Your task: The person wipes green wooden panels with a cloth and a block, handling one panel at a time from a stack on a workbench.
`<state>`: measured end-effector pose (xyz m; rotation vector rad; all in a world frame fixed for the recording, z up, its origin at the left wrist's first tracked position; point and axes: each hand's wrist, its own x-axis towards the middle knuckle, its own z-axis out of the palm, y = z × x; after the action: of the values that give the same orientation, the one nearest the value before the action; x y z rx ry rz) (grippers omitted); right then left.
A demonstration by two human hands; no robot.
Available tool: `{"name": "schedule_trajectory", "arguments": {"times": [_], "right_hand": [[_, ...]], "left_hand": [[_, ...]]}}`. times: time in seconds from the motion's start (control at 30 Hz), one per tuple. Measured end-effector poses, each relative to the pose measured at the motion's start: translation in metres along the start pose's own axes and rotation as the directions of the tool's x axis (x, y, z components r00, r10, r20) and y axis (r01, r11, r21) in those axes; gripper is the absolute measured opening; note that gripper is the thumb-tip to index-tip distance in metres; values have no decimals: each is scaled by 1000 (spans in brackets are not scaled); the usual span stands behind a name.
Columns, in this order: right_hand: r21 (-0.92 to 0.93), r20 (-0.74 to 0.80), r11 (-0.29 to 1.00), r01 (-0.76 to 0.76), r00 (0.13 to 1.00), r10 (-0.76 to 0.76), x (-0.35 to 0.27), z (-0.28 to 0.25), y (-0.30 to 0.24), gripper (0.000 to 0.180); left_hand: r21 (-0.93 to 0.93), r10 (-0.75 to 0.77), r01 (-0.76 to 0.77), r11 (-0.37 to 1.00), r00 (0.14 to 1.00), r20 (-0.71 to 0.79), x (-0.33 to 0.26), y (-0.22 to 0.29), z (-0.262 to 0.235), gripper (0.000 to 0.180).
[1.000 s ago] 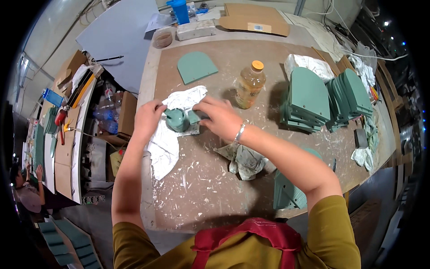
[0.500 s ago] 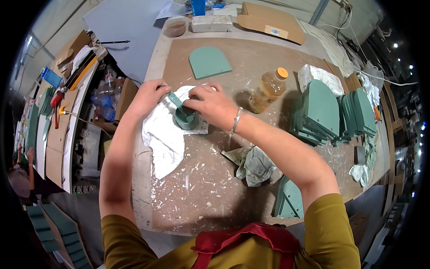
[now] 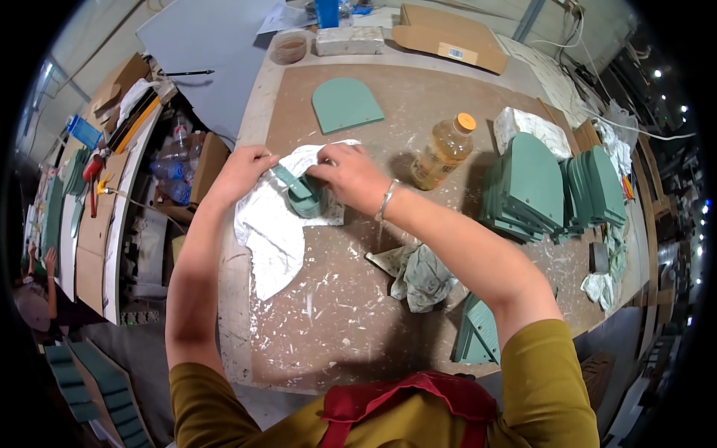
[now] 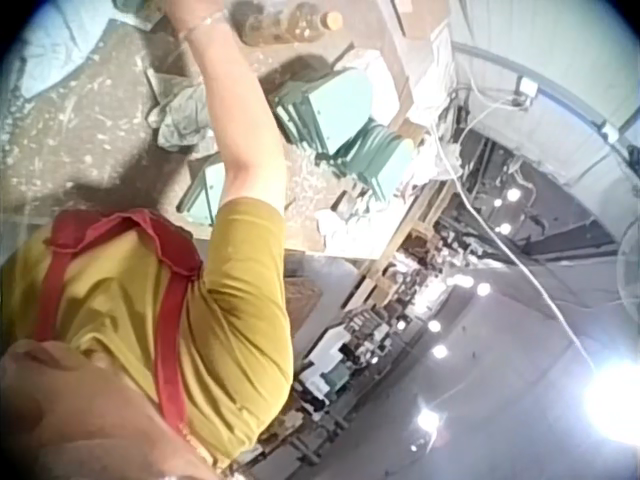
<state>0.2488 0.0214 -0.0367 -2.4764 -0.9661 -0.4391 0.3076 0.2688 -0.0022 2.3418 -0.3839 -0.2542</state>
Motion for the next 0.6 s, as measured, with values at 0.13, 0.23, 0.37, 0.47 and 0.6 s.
{"name": "schedule_trajectory", "arguments": {"times": [0.13, 0.23, 0.37, 0.47, 0.6], "right_hand": [[272, 13, 928, -255, 965, 262, -10, -7, -7, 44], [330, 28, 891, -311, 947, 320, -16, -13, -20, 44], [429, 20, 839, -334, 933, 360, -24, -7, -19, 36], [623, 221, 571, -534, 821, 527, -20, -5, -25, 27], [739, 562, -21, -673, 600, 569, -21, -1, -14, 25]], "left_hand": [[-67, -23, 18, 998, 997, -76, -17, -7, -1, 27], [-86, -14, 3, 996, 991, -136, -32, -9, 7, 23], [-65, 77, -92, 994, 975, -210, -48, 0, 20, 19], [-14, 194, -207, 978, 939, -284, -55, -4, 27, 16], [125, 316, -291, 949, 893, -320, -57, 2, 34, 14]]}}
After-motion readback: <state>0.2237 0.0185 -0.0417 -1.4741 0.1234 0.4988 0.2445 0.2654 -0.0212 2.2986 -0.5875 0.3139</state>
